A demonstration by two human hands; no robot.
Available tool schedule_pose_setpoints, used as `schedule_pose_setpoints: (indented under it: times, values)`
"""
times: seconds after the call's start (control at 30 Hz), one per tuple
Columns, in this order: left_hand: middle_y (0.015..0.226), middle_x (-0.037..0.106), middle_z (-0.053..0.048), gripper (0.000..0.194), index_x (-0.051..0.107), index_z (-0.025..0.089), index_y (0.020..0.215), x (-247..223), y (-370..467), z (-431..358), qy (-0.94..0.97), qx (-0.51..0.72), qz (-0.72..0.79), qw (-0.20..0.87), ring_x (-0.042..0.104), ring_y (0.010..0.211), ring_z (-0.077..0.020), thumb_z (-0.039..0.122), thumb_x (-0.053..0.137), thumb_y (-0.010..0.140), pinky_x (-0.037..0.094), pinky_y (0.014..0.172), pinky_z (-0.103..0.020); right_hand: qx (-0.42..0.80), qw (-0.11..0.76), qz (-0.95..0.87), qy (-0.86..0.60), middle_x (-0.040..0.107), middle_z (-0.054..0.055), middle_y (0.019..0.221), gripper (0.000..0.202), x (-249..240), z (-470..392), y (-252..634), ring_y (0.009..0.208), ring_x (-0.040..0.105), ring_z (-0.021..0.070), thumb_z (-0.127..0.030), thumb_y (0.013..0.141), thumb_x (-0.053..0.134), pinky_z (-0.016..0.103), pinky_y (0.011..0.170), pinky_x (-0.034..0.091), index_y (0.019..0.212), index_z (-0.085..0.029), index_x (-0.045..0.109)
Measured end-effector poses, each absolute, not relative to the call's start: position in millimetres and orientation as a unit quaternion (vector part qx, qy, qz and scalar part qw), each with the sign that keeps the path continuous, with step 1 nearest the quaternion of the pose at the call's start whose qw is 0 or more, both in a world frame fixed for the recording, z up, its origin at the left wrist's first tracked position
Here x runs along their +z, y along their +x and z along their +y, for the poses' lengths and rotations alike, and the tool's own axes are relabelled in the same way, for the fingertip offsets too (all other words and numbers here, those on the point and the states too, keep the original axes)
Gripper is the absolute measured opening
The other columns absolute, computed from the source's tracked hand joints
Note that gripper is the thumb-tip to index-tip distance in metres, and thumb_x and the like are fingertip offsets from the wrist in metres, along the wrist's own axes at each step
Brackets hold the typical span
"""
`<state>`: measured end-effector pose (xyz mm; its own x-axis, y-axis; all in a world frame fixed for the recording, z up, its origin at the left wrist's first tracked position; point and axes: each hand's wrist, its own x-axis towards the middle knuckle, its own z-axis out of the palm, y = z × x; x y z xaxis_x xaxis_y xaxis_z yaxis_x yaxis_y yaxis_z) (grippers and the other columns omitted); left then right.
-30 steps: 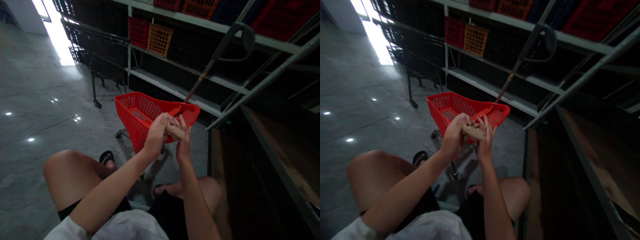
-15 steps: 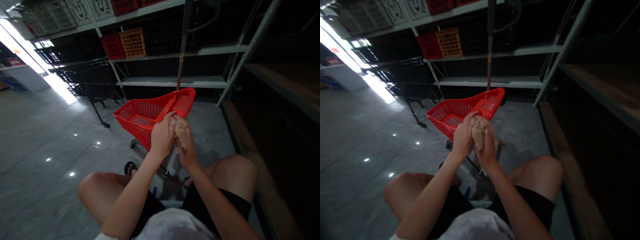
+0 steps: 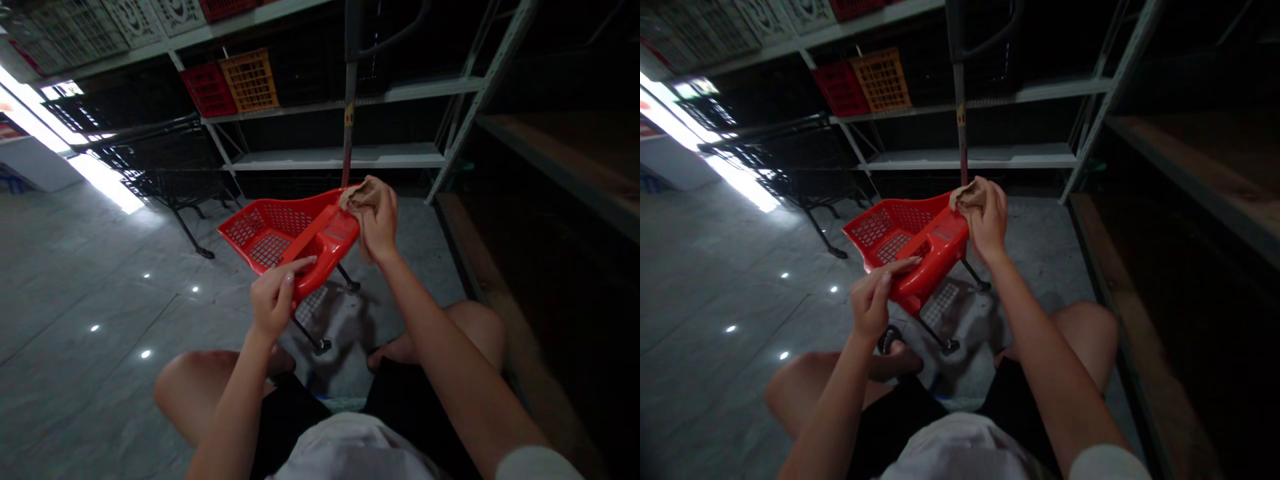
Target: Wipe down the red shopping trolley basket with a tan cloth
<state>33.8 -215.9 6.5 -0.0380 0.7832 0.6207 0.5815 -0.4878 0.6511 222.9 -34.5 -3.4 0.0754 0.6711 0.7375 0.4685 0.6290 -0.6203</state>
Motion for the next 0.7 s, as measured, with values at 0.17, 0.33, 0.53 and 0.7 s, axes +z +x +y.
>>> schedule_pose_setpoints:
  times: [0.17,0.33,0.53,0.7]
  values:
    - [0.098,0.083,-0.004,0.036,0.078,0.026,0.120,22.2,19.3,-199.1,0.630,0.427,0.645,0.064,0.077,0.089,-0.0222,0.034,0.048,0.101,0.055,0.081,-0.033,0.103,0.588,-0.746,-0.294,0.071,0.005,0.127,0.039,-10.7,-88.6,177.8,0.127,0.062,0.0240,-0.012,0.093,0.041,0.052,0.120,0.043,0.107,-0.030,0.073]
    - [0.083,0.081,-0.004,0.037,0.083,0.025,0.103,28.5,-14.1,-189.5,0.647,0.317,0.693,0.018,0.073,0.077,-0.0229,0.027,0.049,0.091,0.050,0.075,-0.032,0.082,0.519,-0.830,-0.188,0.072,0.008,0.128,0.033,-16.4,-121.6,139.8,0.131,0.060,0.0280,-0.016,0.095,0.046,0.054,0.117,0.045,0.109,-0.027,0.073]
    - [0.080,0.080,-0.001,0.040,0.084,0.023,0.092,26.9,-45.4,-197.4,0.675,0.378,0.630,0.067,0.070,0.069,-0.0166,0.023,0.045,0.083,0.050,0.072,-0.026,0.048,0.486,-0.854,-0.180,0.074,0.006,0.122,0.026,-9.0,-58.3,171.6,0.118,0.065,0.0266,-0.023,0.095,0.052,0.051,0.107,0.051,0.104,-0.029,0.075]
    - [0.080,0.080,-0.001,0.038,0.083,0.021,0.084,22.7,-51.3,-197.2,0.677,0.398,0.612,0.090,0.070,0.069,-0.0164,0.023,0.045,0.080,0.050,0.069,-0.025,0.022,0.510,-0.802,-0.310,0.072,0.008,0.112,0.033,-11.5,-0.9,223.5,0.113,0.064,0.0265,-0.012,0.087,0.045,0.049,0.104,0.050,0.095,-0.023,0.075]
